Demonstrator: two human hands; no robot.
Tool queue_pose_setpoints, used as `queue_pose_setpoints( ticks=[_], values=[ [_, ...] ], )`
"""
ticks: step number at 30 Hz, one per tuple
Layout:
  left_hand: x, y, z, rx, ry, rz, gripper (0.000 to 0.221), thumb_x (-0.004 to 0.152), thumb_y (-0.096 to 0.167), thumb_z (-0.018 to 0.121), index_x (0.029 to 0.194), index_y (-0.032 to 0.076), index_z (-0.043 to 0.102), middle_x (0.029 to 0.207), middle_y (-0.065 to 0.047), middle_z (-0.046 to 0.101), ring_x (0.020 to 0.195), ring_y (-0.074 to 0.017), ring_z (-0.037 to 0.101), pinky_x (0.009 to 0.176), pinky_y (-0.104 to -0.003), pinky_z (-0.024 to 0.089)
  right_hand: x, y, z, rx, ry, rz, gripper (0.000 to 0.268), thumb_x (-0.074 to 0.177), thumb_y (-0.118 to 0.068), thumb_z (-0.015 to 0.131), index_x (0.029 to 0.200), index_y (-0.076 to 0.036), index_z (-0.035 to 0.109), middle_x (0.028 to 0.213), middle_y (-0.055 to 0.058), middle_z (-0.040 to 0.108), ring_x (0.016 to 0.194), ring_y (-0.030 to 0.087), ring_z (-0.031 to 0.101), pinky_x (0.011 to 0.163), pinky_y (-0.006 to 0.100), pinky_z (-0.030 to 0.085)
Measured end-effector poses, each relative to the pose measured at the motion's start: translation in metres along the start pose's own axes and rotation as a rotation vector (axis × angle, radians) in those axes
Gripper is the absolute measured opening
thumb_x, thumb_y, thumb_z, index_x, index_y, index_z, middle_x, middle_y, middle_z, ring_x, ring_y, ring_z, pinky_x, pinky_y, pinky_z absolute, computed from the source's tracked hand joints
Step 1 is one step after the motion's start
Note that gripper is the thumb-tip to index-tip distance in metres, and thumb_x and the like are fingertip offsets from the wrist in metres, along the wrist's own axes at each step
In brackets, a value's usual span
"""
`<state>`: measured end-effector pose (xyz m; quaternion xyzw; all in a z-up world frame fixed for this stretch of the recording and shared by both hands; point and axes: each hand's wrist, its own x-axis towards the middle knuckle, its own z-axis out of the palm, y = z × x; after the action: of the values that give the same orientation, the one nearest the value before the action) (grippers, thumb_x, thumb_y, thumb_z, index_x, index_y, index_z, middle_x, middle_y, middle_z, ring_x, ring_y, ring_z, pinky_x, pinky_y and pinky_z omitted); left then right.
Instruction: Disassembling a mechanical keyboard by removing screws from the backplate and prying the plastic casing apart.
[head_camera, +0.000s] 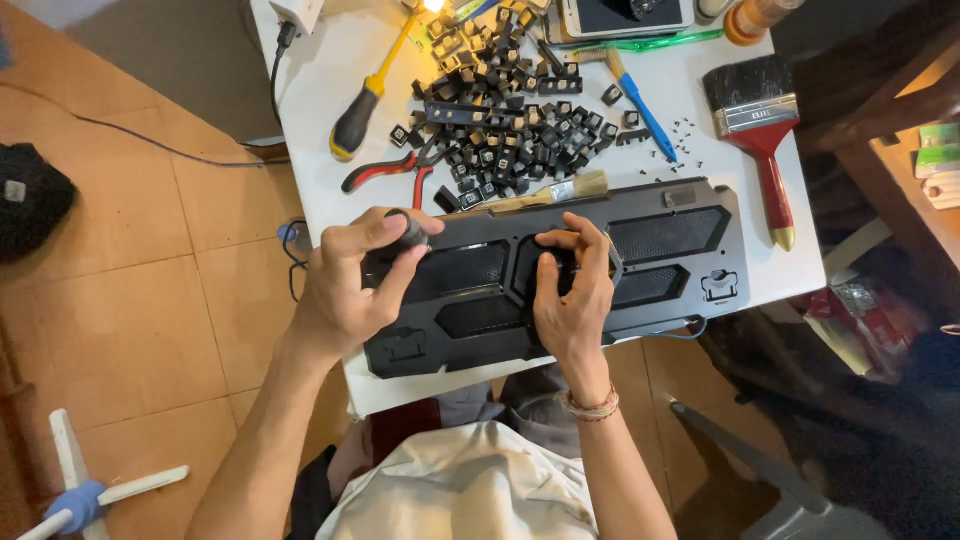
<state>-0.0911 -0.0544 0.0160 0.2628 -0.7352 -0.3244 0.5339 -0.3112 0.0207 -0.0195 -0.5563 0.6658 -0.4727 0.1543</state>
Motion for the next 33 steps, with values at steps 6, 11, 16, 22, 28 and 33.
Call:
queue_pose_setpoints(
  ticks=[6, 11, 16, 22, 28, 33],
  values=[
    [-0.01, -0.018, -0.007, 0.239, 0.062, 0.047, 0.053, 0.088, 0.013, 0.09, 0.12, 0.006, 0.048, 0.081, -0.009, 0.058, 0.071, -0.0213, 0.068, 0.07, -0.03, 0.059, 0.0, -0.003, -0.001, -0.016, -0.006, 0.012, 0.044, 0.092, 0.006, 0.058, 0.134, -0.005, 0.051, 0.1, 0.008, 0.073, 0.101, 0.03, 0.071, 0.098, 0.043, 0.05],
    [0.01, 0.014, -0.008, 0.035, -0.098, -0.02, 0.042, 0.093, -0.007, 0.07, 0.124, 0.005, 0.045, 0.113, -0.02, 0.07, 0.101, -0.0374, 0.073, 0.083, -0.045, 0.06, 0.0, -0.001, 0.0, -0.027, -0.007, 0.004, 0.045, 0.092, 0.006, 0.058, 0.135, -0.006, 0.051, 0.099, 0.006, 0.073, 0.1, 0.029, 0.071, 0.097, 0.043, 0.05],
    [-0.015, -0.023, -0.01, 0.158, 0.079, -0.033, 0.049, 0.088, 0.005, 0.088, 0.116, 0.005, 0.048, 0.09, -0.013, 0.071, 0.089, -0.0269, 0.077, 0.073, -0.033, 0.061, -0.001, -0.004, -0.002, -0.032, -0.003, 0.006, 0.044, 0.092, 0.006, 0.059, 0.134, -0.006, 0.051, 0.098, 0.007, 0.073, 0.1, 0.031, 0.071, 0.097, 0.044, 0.051],
    [0.013, 0.006, -0.019, 0.019, -0.085, -0.019, 0.054, 0.089, -0.002, 0.077, 0.126, 0.007, 0.04, 0.125, -0.023, 0.062, 0.11, -0.0371, 0.067, 0.091, -0.048, 0.057, 0.0, 0.0, 0.0, -0.042, -0.005, 0.01, 0.046, 0.092, 0.005, 0.059, 0.135, -0.008, 0.051, 0.099, 0.005, 0.074, 0.101, 0.03, 0.071, 0.095, 0.043, 0.051],
    [-0.013, -0.021, -0.016, 0.202, 0.054, -0.025, 0.058, 0.085, 0.009, 0.092, 0.12, 0.006, 0.046, 0.079, -0.009, 0.066, 0.055, -0.0142, 0.052, 0.052, -0.025, 0.049, -0.002, -0.001, -0.001, -0.04, -0.01, 0.016, 0.046, 0.092, 0.004, 0.06, 0.135, -0.008, 0.051, 0.1, 0.005, 0.074, 0.1, 0.029, 0.071, 0.094, 0.043, 0.052],
    [0.022, 0.026, -0.011, 0.018, -0.131, 0.021, 0.039, 0.098, -0.011, 0.06, 0.126, 0.009, 0.041, 0.154, -0.024, 0.051, 0.135, -0.0407, 0.059, 0.102, -0.045, 0.055, 0.0, -0.001, -0.002, -0.034, -0.008, 0.011, 0.045, 0.091, 0.005, 0.06, 0.134, -0.006, 0.051, 0.099, 0.007, 0.074, 0.1, 0.031, 0.071, 0.094, 0.043, 0.052]
  ],
)
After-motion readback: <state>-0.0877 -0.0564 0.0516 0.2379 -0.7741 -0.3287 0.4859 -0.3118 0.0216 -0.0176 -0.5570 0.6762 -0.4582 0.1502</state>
